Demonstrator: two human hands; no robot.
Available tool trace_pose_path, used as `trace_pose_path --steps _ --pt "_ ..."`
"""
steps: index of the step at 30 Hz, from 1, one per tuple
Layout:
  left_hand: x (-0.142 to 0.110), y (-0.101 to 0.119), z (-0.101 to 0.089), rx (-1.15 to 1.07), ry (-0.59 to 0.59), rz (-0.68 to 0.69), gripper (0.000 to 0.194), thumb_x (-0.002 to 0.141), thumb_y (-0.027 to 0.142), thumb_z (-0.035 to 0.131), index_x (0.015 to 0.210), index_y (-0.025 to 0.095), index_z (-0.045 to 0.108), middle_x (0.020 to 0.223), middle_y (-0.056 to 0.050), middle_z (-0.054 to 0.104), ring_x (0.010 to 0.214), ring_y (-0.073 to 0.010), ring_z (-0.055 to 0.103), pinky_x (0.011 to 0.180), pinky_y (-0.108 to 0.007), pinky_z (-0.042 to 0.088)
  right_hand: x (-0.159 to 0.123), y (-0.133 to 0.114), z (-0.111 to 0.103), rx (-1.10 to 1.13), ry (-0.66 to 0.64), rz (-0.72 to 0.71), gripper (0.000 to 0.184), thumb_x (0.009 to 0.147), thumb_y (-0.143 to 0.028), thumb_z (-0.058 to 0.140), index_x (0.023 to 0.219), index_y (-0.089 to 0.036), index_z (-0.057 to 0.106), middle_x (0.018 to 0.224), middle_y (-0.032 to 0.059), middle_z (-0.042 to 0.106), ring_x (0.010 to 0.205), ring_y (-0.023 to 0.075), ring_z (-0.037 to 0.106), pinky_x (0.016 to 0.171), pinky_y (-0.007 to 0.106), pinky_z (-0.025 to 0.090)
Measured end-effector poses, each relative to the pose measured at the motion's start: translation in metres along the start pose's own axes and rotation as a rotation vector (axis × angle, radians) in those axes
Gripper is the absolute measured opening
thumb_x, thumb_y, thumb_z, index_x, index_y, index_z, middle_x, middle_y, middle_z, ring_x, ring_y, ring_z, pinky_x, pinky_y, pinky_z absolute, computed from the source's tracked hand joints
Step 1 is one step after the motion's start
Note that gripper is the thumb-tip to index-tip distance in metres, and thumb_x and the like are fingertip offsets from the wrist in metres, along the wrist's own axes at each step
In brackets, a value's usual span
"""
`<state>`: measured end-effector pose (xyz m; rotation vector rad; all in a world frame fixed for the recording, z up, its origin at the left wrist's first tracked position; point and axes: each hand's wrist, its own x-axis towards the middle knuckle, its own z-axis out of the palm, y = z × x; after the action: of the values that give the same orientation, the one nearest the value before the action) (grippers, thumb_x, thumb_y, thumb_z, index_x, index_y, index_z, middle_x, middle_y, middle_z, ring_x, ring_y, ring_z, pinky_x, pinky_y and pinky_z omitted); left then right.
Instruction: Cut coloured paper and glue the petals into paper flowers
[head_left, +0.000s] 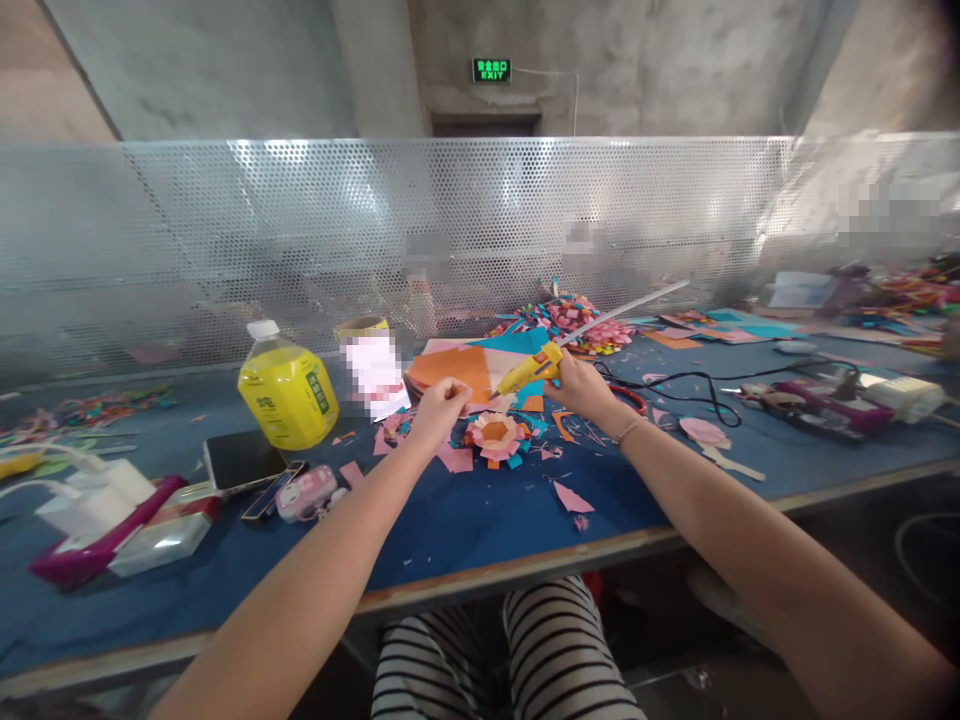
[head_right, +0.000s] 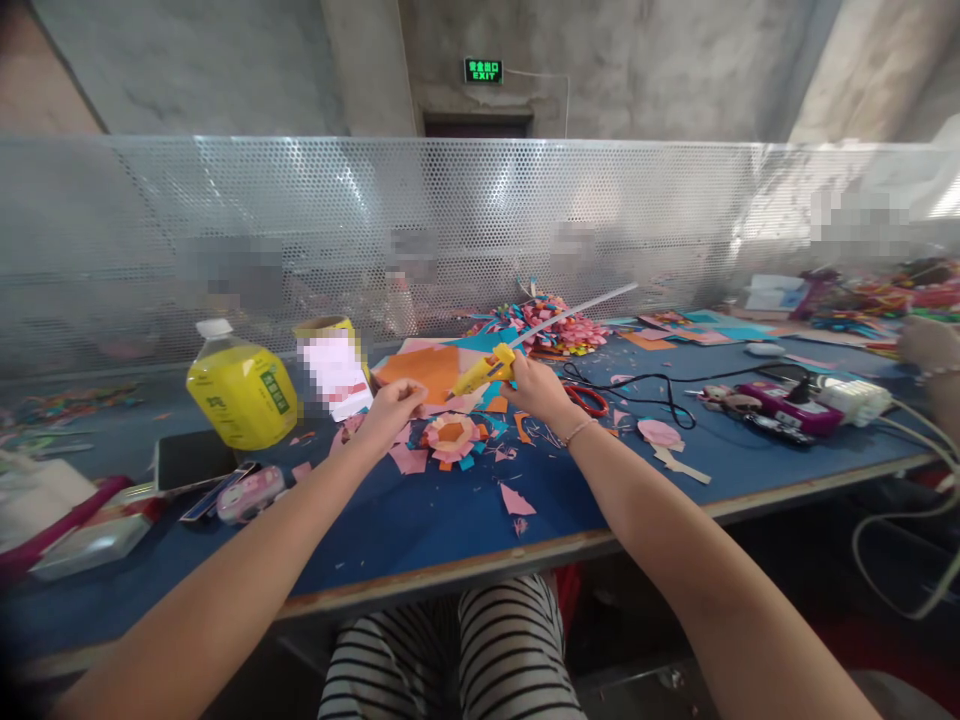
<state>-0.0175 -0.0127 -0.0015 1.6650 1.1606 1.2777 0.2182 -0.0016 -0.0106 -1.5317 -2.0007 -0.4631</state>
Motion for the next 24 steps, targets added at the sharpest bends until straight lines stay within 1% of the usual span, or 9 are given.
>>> trace_pose_path --steps 6,11,19,22,24 --pt "0.003 -0.004 0.0 0.007 0.009 0.002 0.01 0.067 0.026 0.054 0.065 0.017 0.052 0.052 0.003 0.051 0.05 -0.0099 0.05 0.053 -0.022 0.038 0.0 0.002 0.0 -0.019 0.006 -0.018 0.03 0.073 -0.025 0.041 0.099 -0.011 0.045 0.079 0.0116 0.061 0.073 0.0233 0.057 0.06 0.029 0.038" --pt "0.001 0.0 0.001 -0.004 0.025 -0.02 0.01 0.065 0.026 0.055 0.064 0.016 0.051 0.053 0.003 0.05 0.051 -0.0097 0.05 0.053 -0.022 0.039 0.0 0.003 0.002 -0.015 0.003 -0.049 0.027 0.074 -0.024 0.04 0.097 -0.011 0.045 0.078 0.0111 0.061 0.072 0.0227 0.057 0.059 0.028 0.037" --pt "0.0 0.004 0.002 -0.04 0.012 -0.055 0.007 0.066 0.022 0.055 0.063 0.016 0.052 0.051 0.004 0.049 0.049 -0.009 0.05 0.053 -0.022 0.039 0.001 0.004 0.002 0.0 -0.013 0.008 0.03 0.075 -0.024 0.04 0.102 -0.01 0.044 0.081 0.0119 0.061 0.071 0.0223 0.057 0.06 0.028 0.038" --pt "-0.001 0.006 0.003 -0.097 0.017 -0.094 0.007 0.065 0.02 0.057 0.063 0.016 0.052 0.051 0.004 0.049 0.048 -0.0084 0.05 0.055 -0.023 0.042 0.001 0.004 0.003 0.032 -0.006 0.022 0.029 0.077 -0.025 0.041 0.101 -0.01 0.043 0.082 0.0119 0.06 0.072 0.0228 0.057 0.061 0.029 0.039" --pt "-0.002 0.008 0.003 -0.197 0.019 -0.138 0.008 0.064 0.02 0.058 0.064 0.015 0.052 0.054 0.004 0.049 0.049 -0.008 0.051 0.058 -0.024 0.045 0.0 0.003 0.003 0.08 0.022 0.016 0.031 0.078 -0.03 0.044 0.102 -0.011 0.043 0.085 0.0125 0.059 0.076 0.0235 0.057 0.063 0.03 0.041"
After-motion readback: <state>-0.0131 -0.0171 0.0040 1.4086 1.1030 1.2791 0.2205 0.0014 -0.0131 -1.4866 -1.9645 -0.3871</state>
